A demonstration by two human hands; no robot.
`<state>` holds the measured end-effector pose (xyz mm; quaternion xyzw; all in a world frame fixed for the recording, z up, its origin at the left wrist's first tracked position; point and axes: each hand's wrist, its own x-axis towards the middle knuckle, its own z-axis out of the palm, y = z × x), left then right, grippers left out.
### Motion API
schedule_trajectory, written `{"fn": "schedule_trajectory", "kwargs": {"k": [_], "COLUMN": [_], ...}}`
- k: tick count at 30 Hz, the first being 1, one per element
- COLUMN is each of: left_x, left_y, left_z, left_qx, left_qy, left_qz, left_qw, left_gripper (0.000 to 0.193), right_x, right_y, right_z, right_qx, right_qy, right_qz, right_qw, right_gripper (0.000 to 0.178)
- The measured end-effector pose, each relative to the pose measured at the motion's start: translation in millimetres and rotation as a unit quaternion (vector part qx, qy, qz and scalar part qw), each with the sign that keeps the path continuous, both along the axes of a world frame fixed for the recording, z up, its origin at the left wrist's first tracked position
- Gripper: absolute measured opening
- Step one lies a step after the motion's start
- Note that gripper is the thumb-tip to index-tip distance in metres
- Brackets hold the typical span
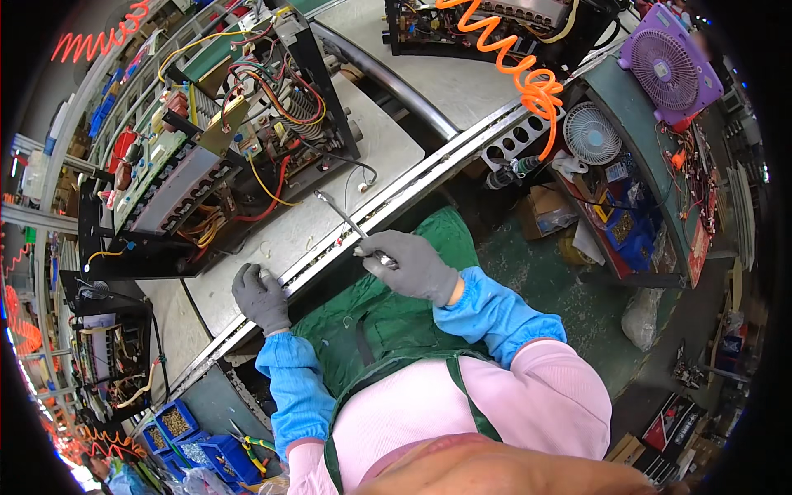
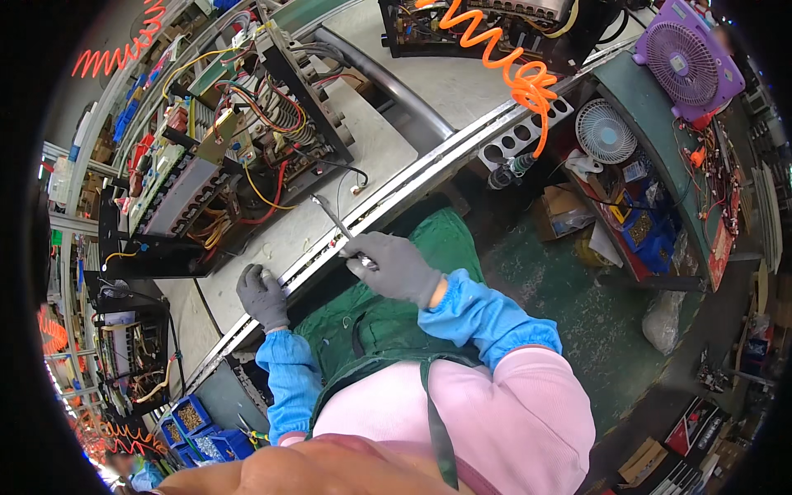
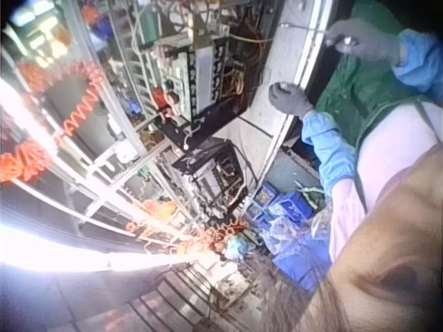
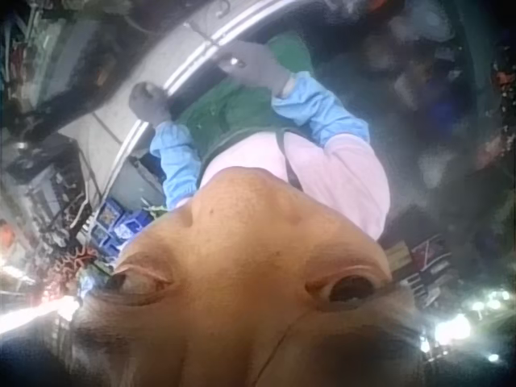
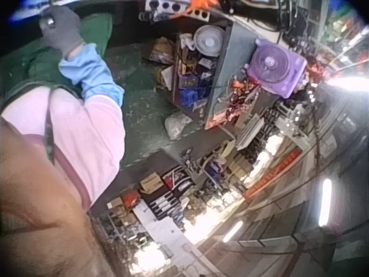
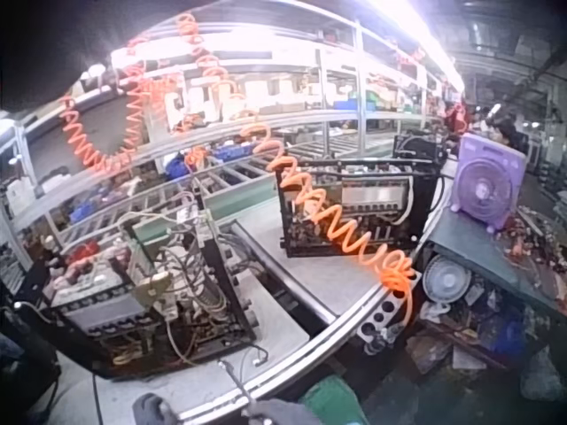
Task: Assemble an electronic component by stripping wires, tightening screws with a screwdriver, and using a wrench on nuts.
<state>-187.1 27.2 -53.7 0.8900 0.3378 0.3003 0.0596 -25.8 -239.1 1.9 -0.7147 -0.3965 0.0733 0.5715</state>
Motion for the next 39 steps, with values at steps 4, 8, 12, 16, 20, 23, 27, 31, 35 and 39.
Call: {"fn": "schedule_trajectory", "kwargs": {"k": [4,8,12,16,20,23,27,31,35,39], "left_x": [1.0,-3.1,-0.9,-0.3,0.4,0.5,0.5,1.1,0.5,1.0], "left_y": [1.9,6.2,3.0,3.5,0.4,0.3,-0.3,-0.4,0.2,-0.2], "left_z": [-0.7,-4.9,1.5,3.5,7.2,8.0,8.4,8.3,7.7,8.1], "left_qx": [0.002,0.013,0.012,0.006,-0.001,0.001,0.000,0.001,0.004,0.002], "left_qy": [-0.003,-0.010,-0.004,0.004,0.008,0.002,-0.009,-0.017,-0.007,-0.014], "left_qz": [0.006,-0.012,-0.012,-0.005,0.009,0.010,0.013,0.007,0.011,0.012], "left_qw": [1.000,1.000,1.000,1.000,1.000,1.000,1.000,1.000,1.000,1.000], "left_gripper": [0.019,0.019,0.023,0.022,0.021,0.020,0.020,0.019,0.020,0.019], "right_x": [-4.0,2.7,10.6,7.9,6.0,12.0,15.3,14.9,15.1,22.3], "right_y": [-9.8,-12.3,-19.2,-12.6,-0.1,7.3,5.3,2.4,6.1,12.8], "right_z": [-15.5,-13.3,-26.3,-10.9,-21.6,-37.3,-44.0,-45.5,-51.0,-62.5], "right_qx": [-0.020,-0.007,0.039,-0.042,-0.075,-0.100,-0.187,-0.234,-0.225,-0.231], "right_qy": [0.301,0.564,0.688,0.527,0.302,0.232,0.061,-0.019,-0.017,-0.052], "right_qz": [0.015,0.064,0.180,0.143,0.046,-0.018,-0.071,-0.082,-0.082,-0.104], "right_qw": [0.953,0.823,0.702,0.837,0.949,0.967,0.978,0.968,0.971,0.966], "right_gripper": [0.044,0.042,0.029,0.017,0.021,0.025,0.030,0.032,0.032,0.032]}}
